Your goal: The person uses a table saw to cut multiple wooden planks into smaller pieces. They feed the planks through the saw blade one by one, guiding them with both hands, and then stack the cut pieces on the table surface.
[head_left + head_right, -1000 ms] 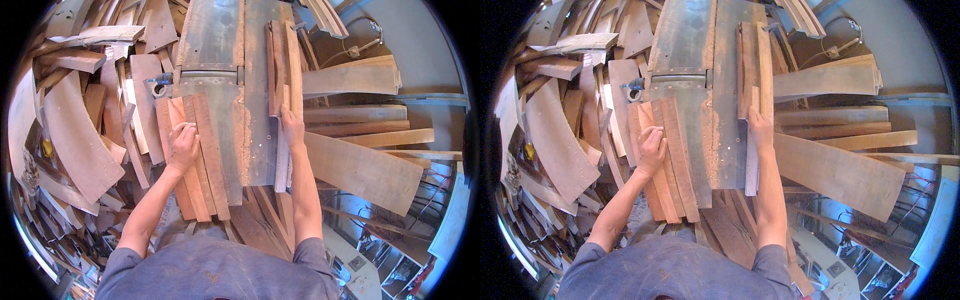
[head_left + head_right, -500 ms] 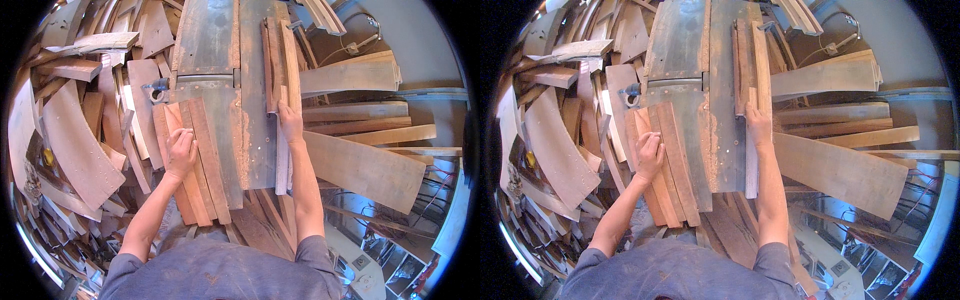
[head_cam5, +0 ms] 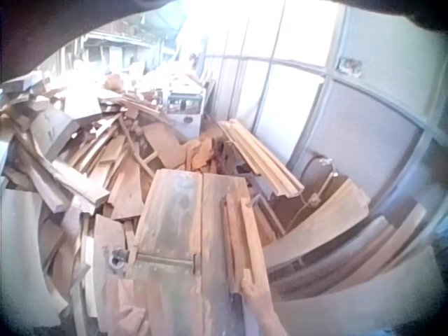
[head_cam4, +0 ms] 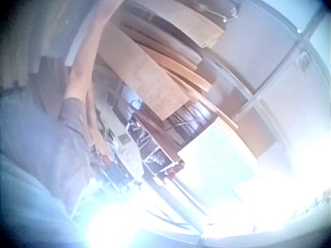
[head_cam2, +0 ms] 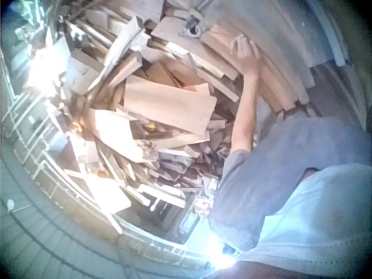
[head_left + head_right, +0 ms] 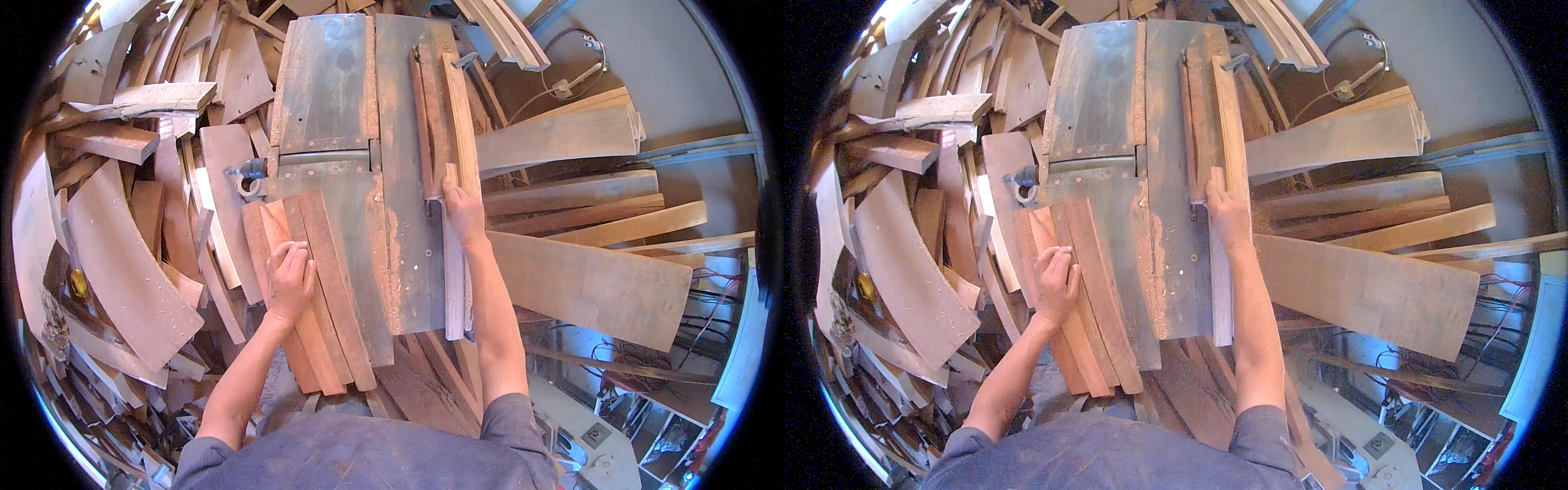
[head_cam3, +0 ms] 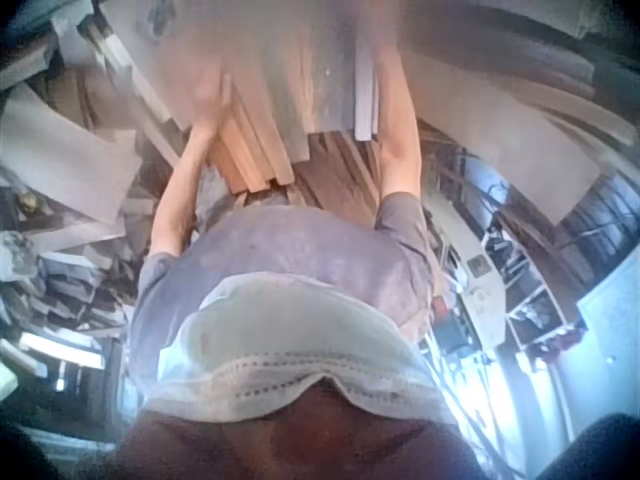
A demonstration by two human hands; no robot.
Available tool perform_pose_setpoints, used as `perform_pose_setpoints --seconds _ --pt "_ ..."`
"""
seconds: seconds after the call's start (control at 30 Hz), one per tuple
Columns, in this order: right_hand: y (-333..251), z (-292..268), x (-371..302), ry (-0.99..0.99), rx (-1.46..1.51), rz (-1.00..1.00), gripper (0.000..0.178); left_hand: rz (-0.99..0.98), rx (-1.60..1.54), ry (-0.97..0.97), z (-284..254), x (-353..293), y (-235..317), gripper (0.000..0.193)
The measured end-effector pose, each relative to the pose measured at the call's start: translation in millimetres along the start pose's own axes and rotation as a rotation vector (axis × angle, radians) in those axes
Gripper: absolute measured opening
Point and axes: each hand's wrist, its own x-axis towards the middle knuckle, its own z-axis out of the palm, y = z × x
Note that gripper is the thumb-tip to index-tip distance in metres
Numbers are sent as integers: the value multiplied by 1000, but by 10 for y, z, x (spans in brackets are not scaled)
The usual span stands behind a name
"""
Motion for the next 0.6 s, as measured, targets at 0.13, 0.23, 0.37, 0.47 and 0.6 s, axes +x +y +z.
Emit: perform_pose_setpoints --seconds 0.13,0.23,0.37,0.47,0.6 --pt "29 36 79 -25 6 21 39 13 -9 4 20 4 -33 20" --pt "48 46 188 -52 -8 17 39 1 -12 0 -34 42 3 19" --pt "259 211 512 -120 -15 42 45 -2 -17 8 4 34 -30 18" --pt "354 182 1005 -126 81 71 46 -7 -3 5 -2 47 -55 17" --pt "764 381 1512 -62 53 69 42 -35 -28 -33 -40 97 -9 16"
